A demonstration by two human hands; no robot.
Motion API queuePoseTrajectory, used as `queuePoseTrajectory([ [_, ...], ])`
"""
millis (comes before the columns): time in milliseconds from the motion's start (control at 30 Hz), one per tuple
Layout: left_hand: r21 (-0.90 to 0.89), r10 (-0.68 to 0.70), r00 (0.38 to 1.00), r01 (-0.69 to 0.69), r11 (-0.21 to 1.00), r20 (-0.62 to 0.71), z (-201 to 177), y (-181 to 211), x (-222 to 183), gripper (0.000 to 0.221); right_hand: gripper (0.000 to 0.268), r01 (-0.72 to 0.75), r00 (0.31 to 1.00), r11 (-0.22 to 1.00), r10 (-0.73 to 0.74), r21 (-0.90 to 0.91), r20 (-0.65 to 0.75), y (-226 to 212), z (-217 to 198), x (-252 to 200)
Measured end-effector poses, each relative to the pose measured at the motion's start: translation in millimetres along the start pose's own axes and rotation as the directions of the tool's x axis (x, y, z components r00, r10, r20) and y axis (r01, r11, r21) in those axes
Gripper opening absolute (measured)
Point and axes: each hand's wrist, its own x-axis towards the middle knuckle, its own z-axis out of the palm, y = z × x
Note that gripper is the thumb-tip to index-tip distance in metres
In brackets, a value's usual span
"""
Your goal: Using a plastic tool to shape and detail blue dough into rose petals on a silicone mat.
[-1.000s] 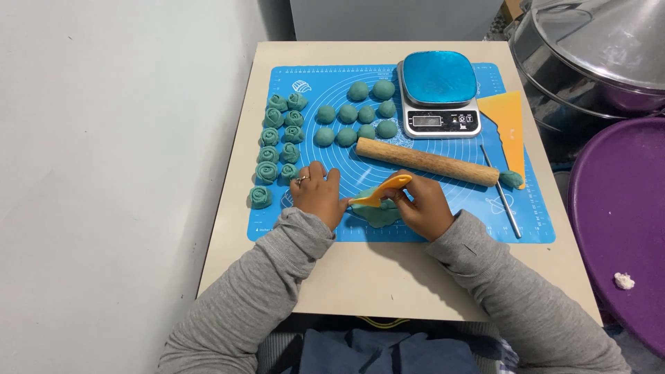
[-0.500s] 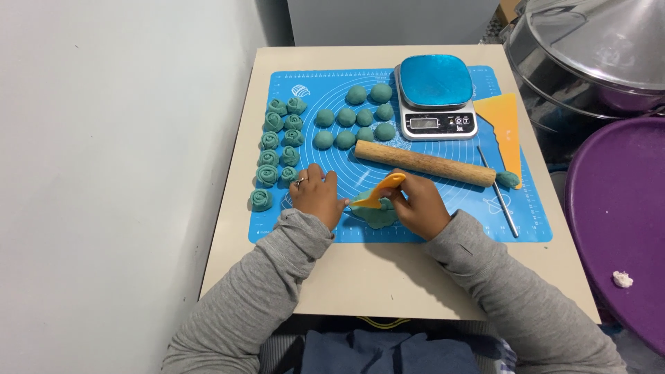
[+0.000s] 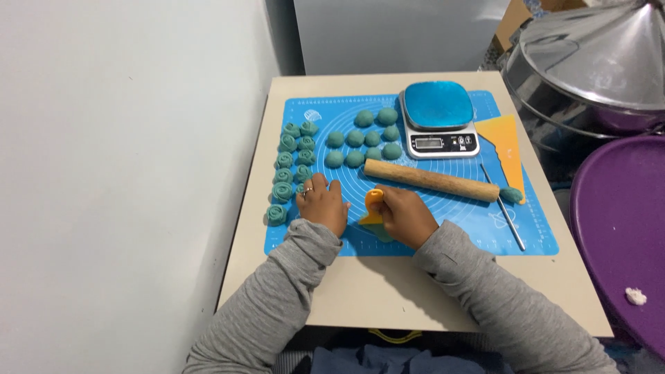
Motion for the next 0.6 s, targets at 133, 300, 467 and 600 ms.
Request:
queuePoseTrajectory([
  [133, -0.004, -0.01, 1.0, 0.01, 1.0, -0.012, 2, -2, 4, 0.028, 0.01, -0.041, 0.999, 0.999, 0.041, 0.005, 0.008, -5, 0, 0],
  [300, 0.001, -0.042, 0.997, 0.042, 0.999, -0.067, -1, 0, 5, 0.025, 0.014, -0.022, 1.0, 1.0, 0.022, -0.014, 0.011, -3, 5, 0],
  [467, -0.03, -0.086, 0.992, 0.084, 0.996, -0.089, -10, -2, 8, 0.023, 0.014, -0.031, 0.999, 0.999, 0.03, 0.022, 0.029, -10, 9, 0],
  [600, -0.06, -0.121, 0.987, 0.115, 0.992, -0.105, -19, -4, 9, 0.02, 0.014, -0.048, 0.998, 0.998, 0.046, 0.037, 0.043, -12, 12, 3],
])
